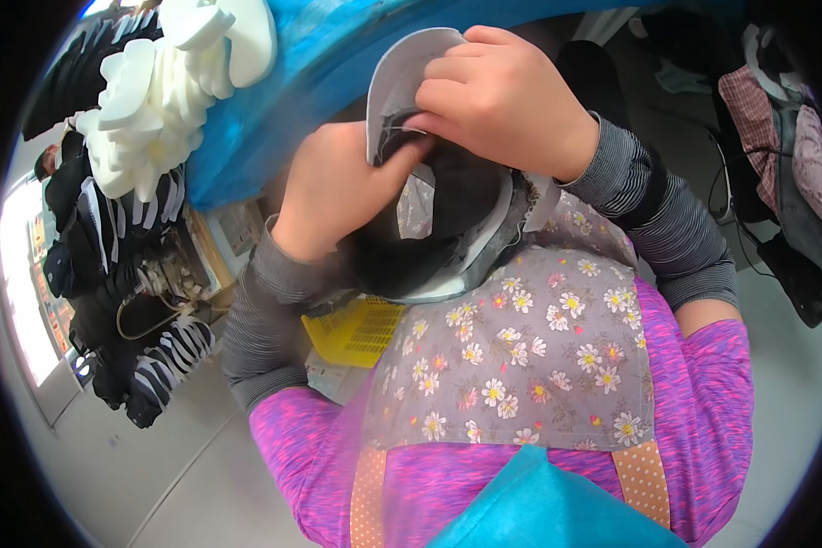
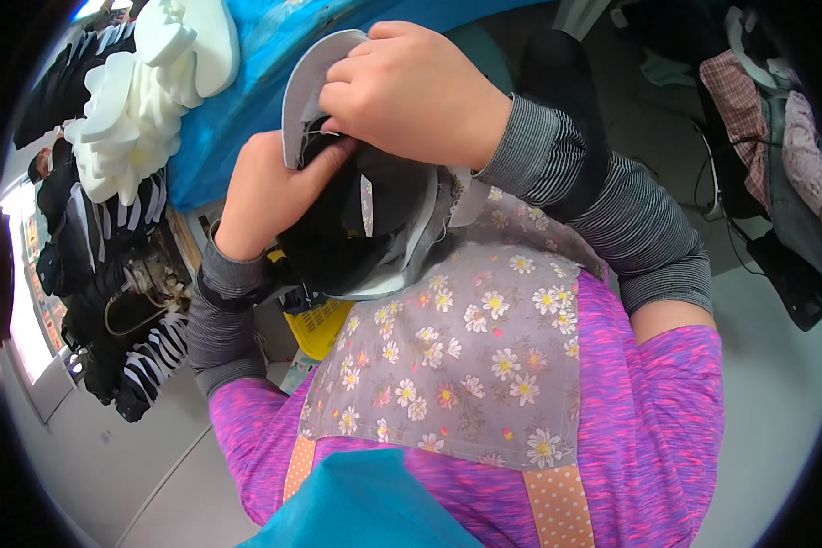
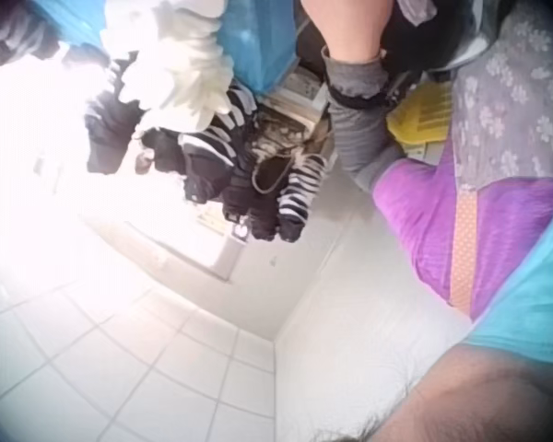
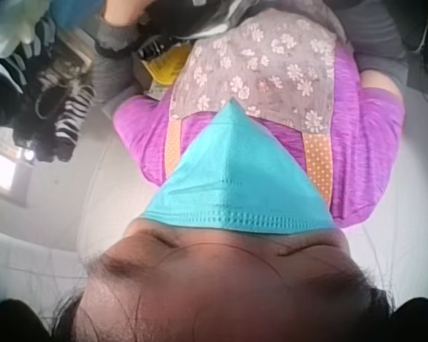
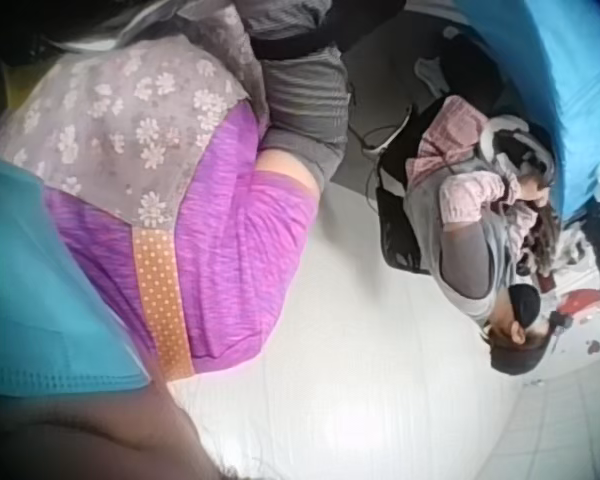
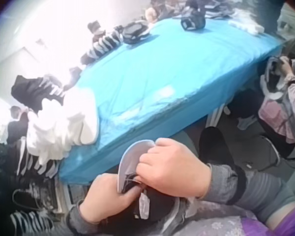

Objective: The person is inserting and aligning foam and fabric linings into shoe uppers.

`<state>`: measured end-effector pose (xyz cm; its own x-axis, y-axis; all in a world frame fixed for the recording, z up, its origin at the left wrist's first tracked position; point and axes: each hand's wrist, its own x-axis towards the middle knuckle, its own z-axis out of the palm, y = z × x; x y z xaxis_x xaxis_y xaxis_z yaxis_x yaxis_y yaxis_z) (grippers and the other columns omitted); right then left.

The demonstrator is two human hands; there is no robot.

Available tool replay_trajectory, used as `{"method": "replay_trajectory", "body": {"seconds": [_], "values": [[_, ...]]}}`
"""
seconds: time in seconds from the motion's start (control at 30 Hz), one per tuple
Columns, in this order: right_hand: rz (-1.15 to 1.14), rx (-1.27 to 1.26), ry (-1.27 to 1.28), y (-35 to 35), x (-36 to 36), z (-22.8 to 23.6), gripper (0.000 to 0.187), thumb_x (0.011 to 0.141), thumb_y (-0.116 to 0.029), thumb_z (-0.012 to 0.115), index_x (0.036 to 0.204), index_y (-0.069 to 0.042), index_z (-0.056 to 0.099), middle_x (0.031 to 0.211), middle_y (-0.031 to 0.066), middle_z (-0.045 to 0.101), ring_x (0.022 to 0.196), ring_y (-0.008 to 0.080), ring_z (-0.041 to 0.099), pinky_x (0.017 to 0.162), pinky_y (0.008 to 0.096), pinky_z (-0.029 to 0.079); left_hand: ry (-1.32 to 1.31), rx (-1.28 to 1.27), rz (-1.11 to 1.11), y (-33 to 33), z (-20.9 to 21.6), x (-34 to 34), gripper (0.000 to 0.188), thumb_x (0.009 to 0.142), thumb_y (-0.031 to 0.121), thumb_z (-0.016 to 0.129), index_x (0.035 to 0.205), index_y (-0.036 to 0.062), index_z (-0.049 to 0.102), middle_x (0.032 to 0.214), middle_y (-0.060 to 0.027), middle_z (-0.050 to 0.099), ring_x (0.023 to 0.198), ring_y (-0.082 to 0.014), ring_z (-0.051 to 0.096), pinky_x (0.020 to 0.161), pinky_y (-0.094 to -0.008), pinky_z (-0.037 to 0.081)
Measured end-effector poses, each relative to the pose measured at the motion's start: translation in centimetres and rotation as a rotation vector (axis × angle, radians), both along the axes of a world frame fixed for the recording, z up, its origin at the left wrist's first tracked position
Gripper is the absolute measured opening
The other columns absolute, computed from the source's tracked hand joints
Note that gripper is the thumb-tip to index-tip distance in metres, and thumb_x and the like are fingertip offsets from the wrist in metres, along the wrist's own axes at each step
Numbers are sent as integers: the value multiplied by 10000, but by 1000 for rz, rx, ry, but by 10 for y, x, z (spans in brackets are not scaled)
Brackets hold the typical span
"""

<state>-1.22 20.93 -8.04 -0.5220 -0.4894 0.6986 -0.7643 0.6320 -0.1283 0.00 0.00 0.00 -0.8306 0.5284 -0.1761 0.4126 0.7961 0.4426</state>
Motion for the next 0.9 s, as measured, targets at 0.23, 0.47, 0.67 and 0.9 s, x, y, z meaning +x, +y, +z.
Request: {"method": "replay_trajectory", "body": {"seconds": [0.23, 0.47, 0.67, 0.9], "values": [[-77, -464, 293, 35, -8, 34, 273, 828, -160, 751, 1056, -46, 656, 871, 59, 612, 755, 234, 606, 711, 354, 481, 277, 44, 11, -37, 15, -11, 254, 1004, 181, 535, 885, 16, 685, 663, -156, 629, 589, -302, 605, 496, -398, 398], [28, -784, -787, 22, 49, 16, 718, 873, -467, 746, 1387, -37, 490, 987, 66, 589, 711, 93, 594, 617, 230, 460, 348, 684, 847, -55, 3, 16, 332, 980, 242, 595, 1142, -42, 655, 969, -84, 658, 680, -129, 561, 623, -250, 433], [7, -707, -669, -30, 50, 6, 764, 871, -201, 661, 1499, 37, 297, 1349, 264, 536, 1146, 399, 603, 957, 403, 506, 255, 1070, 1041, -57, -28, 72, 287, 975, 178, 577, 1179, -19, 622, 1045, -120, 708, 808, -168, 690, 582, -256, 493], [157, -476, -812, -55, 45, 5, 564, 825, -71, 545, 1357, 90, 448, 1227, 334, 574, 1094, 455, 598, 925, 465, 509, -121, 767, 211, -58, 18, 134, 208, 866, -51, 590, 1039, -82, 700, 1017, -185, 739, 882, -218, 726, 831, -288, 553]]}}
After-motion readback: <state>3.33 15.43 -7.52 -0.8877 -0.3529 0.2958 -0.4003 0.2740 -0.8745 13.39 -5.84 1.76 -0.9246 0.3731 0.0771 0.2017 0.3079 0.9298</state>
